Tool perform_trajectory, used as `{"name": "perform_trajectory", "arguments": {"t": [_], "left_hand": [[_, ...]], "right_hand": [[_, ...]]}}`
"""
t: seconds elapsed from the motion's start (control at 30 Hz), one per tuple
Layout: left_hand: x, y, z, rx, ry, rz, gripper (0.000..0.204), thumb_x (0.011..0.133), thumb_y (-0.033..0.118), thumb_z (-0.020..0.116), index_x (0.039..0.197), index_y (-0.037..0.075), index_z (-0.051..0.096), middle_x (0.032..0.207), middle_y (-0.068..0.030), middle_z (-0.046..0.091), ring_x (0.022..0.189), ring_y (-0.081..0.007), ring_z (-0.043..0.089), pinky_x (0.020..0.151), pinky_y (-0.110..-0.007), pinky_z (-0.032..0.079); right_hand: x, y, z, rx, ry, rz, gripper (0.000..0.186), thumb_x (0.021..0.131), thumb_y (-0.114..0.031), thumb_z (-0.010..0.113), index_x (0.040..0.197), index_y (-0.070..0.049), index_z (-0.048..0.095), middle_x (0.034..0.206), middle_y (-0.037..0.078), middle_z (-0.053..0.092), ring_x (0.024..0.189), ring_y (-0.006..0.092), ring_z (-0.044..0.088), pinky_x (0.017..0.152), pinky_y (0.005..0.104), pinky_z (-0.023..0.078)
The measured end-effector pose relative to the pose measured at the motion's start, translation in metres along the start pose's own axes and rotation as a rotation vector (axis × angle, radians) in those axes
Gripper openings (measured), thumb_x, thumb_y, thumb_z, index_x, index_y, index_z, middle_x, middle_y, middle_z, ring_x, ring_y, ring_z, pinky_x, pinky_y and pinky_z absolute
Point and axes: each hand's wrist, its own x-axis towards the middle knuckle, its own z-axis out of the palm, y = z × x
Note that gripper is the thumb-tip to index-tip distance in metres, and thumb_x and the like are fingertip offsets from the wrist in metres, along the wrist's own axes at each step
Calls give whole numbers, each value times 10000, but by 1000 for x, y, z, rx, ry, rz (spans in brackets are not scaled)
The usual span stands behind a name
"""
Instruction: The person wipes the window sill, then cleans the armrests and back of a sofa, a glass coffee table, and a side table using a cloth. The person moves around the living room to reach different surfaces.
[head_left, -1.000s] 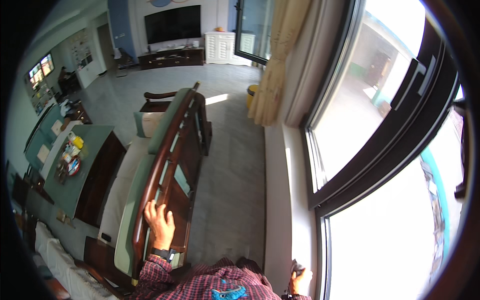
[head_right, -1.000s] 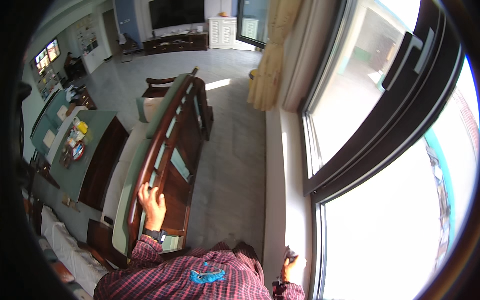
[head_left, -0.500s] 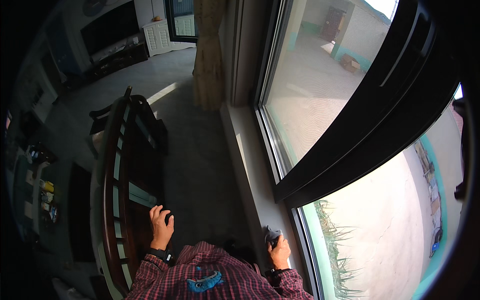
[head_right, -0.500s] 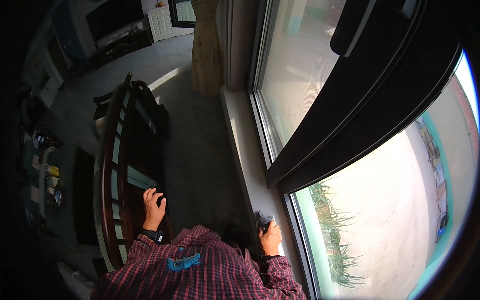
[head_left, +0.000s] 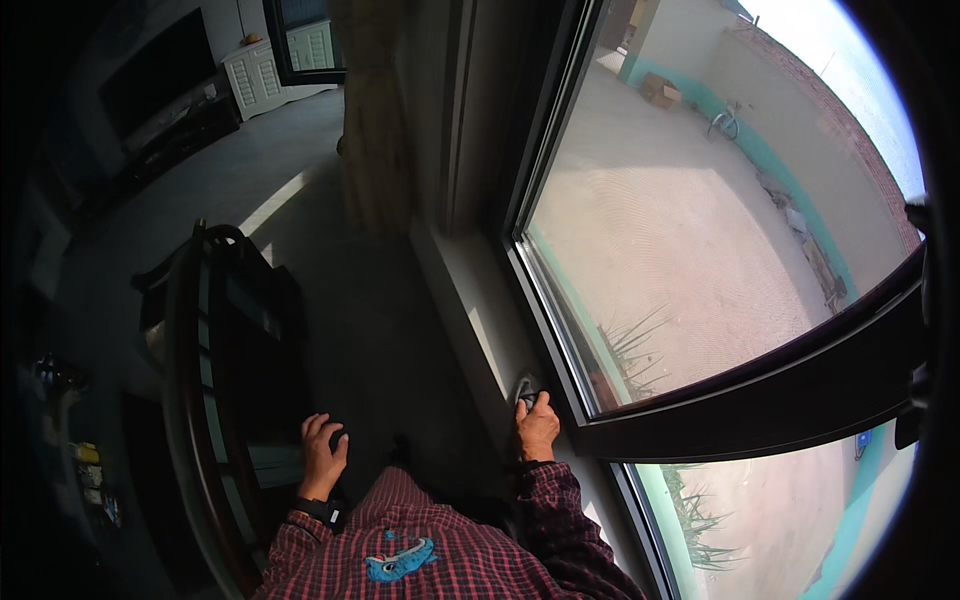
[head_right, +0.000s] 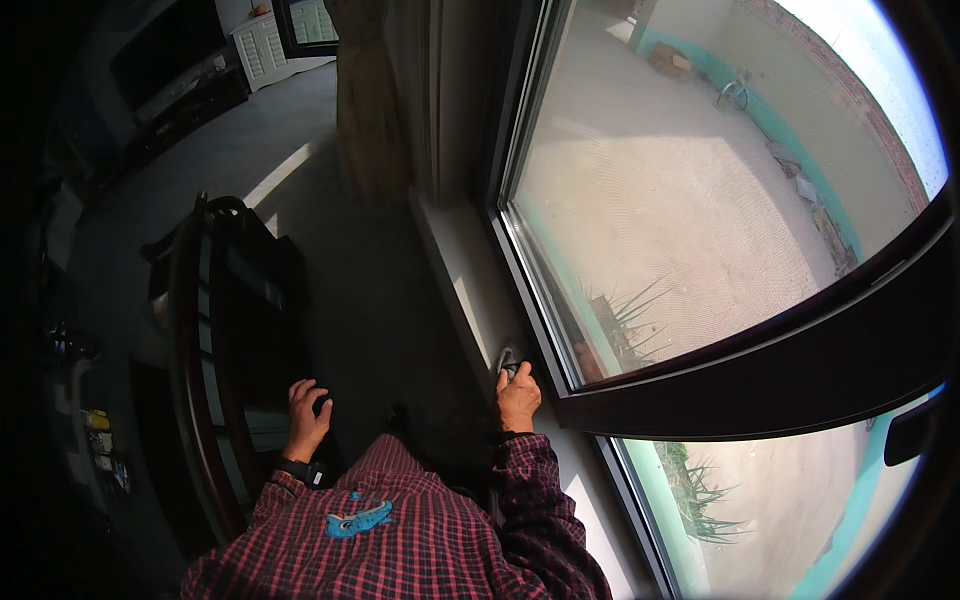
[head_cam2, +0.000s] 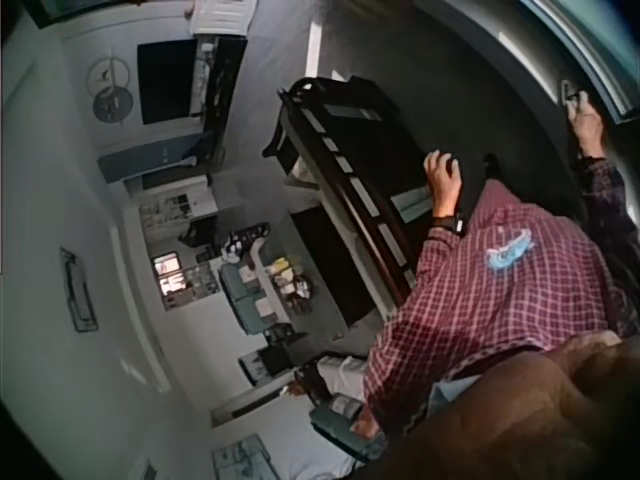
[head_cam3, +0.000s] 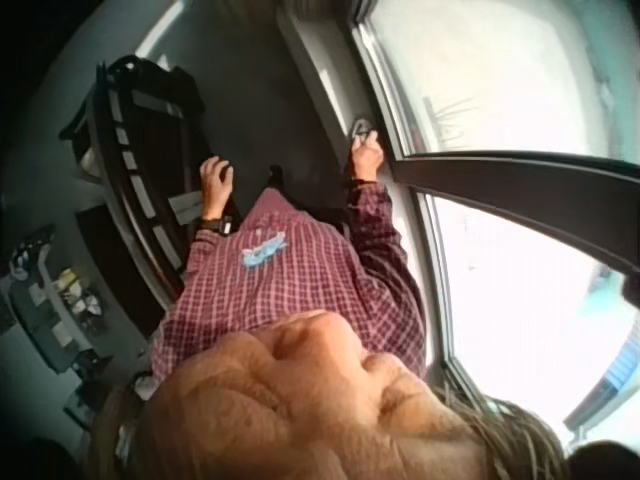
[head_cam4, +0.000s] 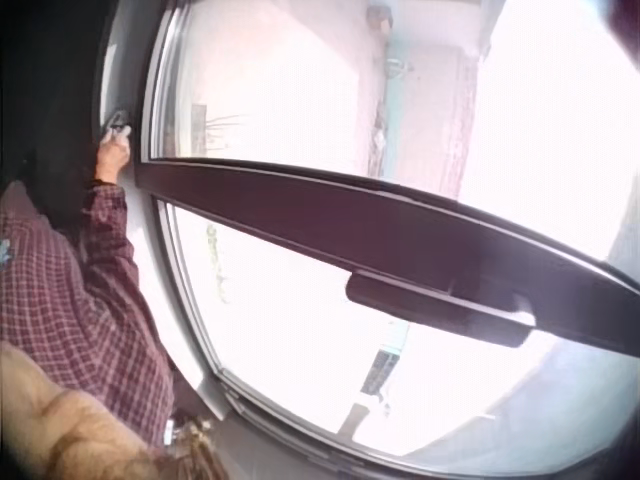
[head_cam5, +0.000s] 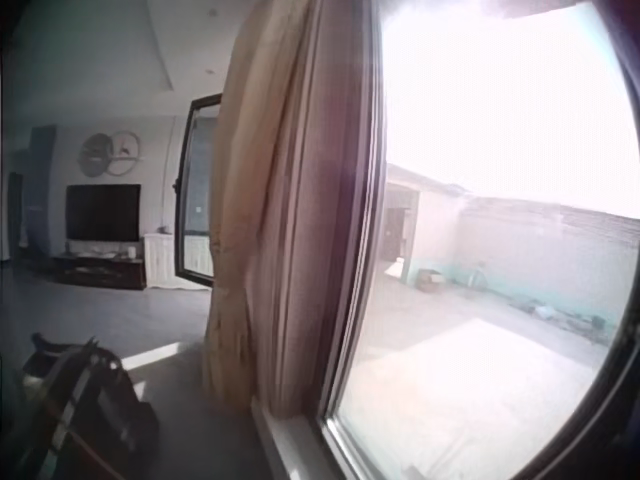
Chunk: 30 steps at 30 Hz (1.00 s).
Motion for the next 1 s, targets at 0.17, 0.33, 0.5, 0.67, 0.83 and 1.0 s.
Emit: {"name": "perform_trajectory", "arguments": {"t": [0.17,0.33,0.5,0.67,0.83,1.0], "left_hand": [[81,-68,-22,-87,9,-40,244,897,109,747,1122,41,679,1298,-165,596,1288,-391,507,1065,-502,466],[132,-100,-38,-94,-30,-63,219,926,121,732,1123,40,684,1310,-158,597,1279,-376,516,1062,-485,470],[159,-104,-23,-147,-73,-66,237,914,132,742,1126,41,687,1296,-159,608,1265,-376,526,1055,-474,473],[180,-116,-20,-170,-101,-110,234,918,131,739,1129,42,690,1278,-156,617,1256,-366,536,1033,-462,489],[211,-116,-36,-79,-129,-124,207,936,130,727,1118,36,695,1252,-151,647,1209,-363,583,1007,-455,511],[288,-102,-28,-62,-167,-56,224,945,150,731,1130,31,692,1255,-163,660,1176,-372,613,979,-464,526]], "right_hand": [[-5,-8,-5,-172,-10,63,436,863,-351,788,1085,-57,554,821,201,686,778,416,709,691,516,574],[60,-67,38,-193,53,42,420,860,-322,791,1065,-49,546,873,207,690,801,411,709,710,505,578],[139,-128,78,-158,42,-26,451,864,-349,788,1086,-58,526,920,208,681,855,404,705,729,501,578],[108,-127,69,-152,-29,17,557,841,-346,807,1226,-62,522,930,200,664,866,411,699,743,507,579],[139,-159,87,-118,-48,43,584,827,-339,813,1271,-86,530,970,213,697,864,429,713,731,525,578],[239,-221,132,-21,55,-6,416,921,-347,697,1161,-39,553,834,207,693,778,423,710,662,521,576]]}}
